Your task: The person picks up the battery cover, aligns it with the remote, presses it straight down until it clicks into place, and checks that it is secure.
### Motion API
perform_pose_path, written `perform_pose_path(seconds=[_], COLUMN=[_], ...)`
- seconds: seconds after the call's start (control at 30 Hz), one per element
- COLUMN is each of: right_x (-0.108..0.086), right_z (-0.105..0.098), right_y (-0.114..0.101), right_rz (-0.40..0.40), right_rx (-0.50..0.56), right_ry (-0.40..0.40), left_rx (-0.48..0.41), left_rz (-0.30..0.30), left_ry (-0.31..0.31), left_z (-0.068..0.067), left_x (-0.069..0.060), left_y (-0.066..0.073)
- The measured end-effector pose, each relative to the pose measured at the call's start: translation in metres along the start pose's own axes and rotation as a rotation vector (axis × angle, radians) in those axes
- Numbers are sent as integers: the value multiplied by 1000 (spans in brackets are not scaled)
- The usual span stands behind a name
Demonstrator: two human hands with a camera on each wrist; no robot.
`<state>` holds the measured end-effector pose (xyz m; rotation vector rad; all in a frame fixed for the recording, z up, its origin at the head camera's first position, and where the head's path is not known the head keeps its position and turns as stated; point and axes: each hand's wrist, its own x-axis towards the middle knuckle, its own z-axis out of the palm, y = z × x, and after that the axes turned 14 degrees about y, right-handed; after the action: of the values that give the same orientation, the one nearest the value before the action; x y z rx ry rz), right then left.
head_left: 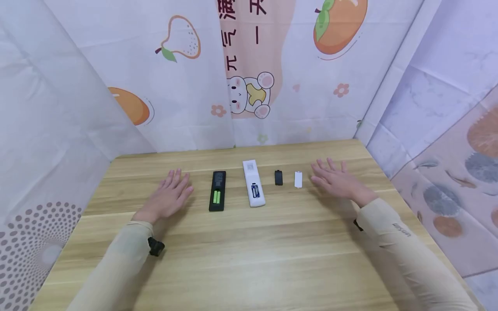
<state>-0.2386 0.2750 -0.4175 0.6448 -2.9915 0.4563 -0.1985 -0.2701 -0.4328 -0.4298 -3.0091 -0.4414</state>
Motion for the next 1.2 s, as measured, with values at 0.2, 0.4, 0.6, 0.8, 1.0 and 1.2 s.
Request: perform_pose_path(seconds=[0.2, 0.4, 0.6, 0.8, 1.0, 1.2], right_x=[5, 12, 16, 17, 24, 29], right_z=[2, 3, 4, 5, 11, 17], right_y=[-6, -8, -7, -8, -13, -14], right_rz=[2, -8, -8, -3, -23, -11], right_rx=[21, 11, 23, 47, 41, 39], right_ry=[-6, -1, -6, -22, -38, -55], left_rx=[-28, -68, -68, -89, -152, -161], left_rz=[1, 23, 40, 55, 65, 75], left_ry=[-22, -18, -31, -55, -60, -63], left_z=[4, 6, 8, 12, 18, 24], left_x=[9, 20, 26, 38, 48, 53], left_y=[6, 15, 21, 30, 41, 49])
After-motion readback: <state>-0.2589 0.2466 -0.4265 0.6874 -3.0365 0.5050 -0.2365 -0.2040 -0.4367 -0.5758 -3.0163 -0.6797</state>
